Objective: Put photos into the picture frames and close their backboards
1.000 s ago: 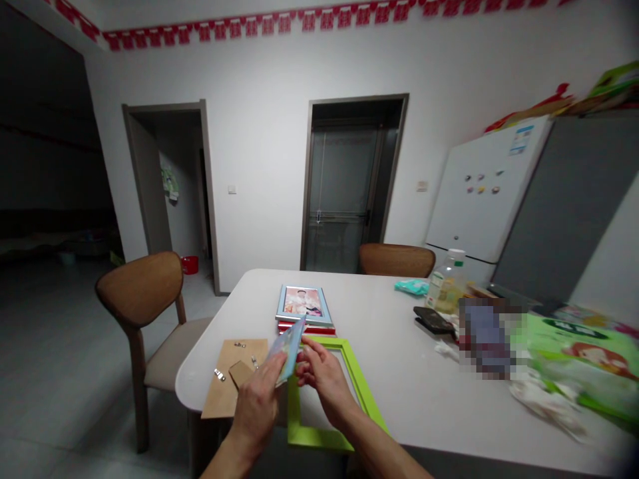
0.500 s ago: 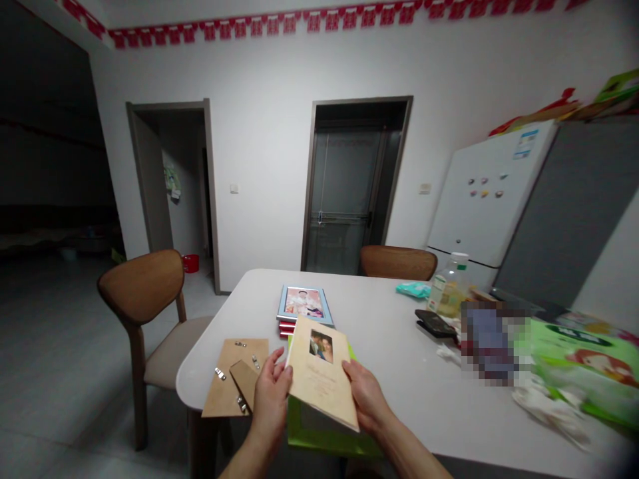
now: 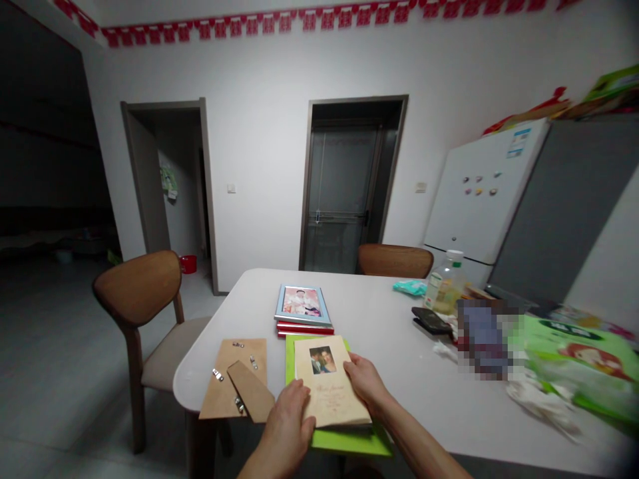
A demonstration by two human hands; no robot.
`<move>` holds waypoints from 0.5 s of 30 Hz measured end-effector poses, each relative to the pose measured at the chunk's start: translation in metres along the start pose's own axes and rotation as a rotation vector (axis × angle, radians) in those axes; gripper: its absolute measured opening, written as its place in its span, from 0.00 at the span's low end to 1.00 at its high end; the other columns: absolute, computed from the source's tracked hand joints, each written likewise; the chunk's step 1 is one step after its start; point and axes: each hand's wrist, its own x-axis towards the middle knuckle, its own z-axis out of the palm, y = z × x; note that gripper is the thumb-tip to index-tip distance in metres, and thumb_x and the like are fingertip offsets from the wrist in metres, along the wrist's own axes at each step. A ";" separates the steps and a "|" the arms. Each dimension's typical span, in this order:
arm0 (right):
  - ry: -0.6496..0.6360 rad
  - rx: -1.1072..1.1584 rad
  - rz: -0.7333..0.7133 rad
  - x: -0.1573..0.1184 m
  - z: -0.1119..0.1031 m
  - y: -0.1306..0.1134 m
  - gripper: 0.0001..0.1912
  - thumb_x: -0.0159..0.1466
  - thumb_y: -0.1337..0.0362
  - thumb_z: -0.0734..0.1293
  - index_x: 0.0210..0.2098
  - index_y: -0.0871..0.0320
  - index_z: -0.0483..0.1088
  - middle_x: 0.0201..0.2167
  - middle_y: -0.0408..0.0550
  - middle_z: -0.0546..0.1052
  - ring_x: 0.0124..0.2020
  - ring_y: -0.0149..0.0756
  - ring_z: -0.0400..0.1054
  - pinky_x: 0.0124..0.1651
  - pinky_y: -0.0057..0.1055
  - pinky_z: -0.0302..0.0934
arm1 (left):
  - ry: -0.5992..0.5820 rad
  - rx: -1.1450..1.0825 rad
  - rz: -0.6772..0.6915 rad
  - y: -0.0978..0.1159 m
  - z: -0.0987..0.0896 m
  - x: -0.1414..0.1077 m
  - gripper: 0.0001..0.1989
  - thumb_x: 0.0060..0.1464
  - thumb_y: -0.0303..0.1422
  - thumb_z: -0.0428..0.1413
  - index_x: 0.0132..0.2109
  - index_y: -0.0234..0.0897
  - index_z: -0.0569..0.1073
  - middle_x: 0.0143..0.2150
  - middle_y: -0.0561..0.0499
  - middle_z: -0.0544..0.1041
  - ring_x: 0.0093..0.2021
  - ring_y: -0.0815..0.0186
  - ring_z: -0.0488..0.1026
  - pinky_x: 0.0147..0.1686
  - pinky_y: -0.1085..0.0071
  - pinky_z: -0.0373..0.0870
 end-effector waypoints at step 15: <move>0.030 -0.453 -0.098 -0.003 -0.008 0.000 0.21 0.51 0.68 0.50 0.39 0.65 0.68 0.31 0.52 0.76 0.32 0.35 0.69 0.31 0.24 0.59 | -0.143 0.133 -0.022 0.016 -0.007 -0.002 0.24 0.46 0.31 0.48 0.52 0.26 0.62 0.57 0.40 0.57 0.57 0.58 0.51 0.56 0.63 0.47</move>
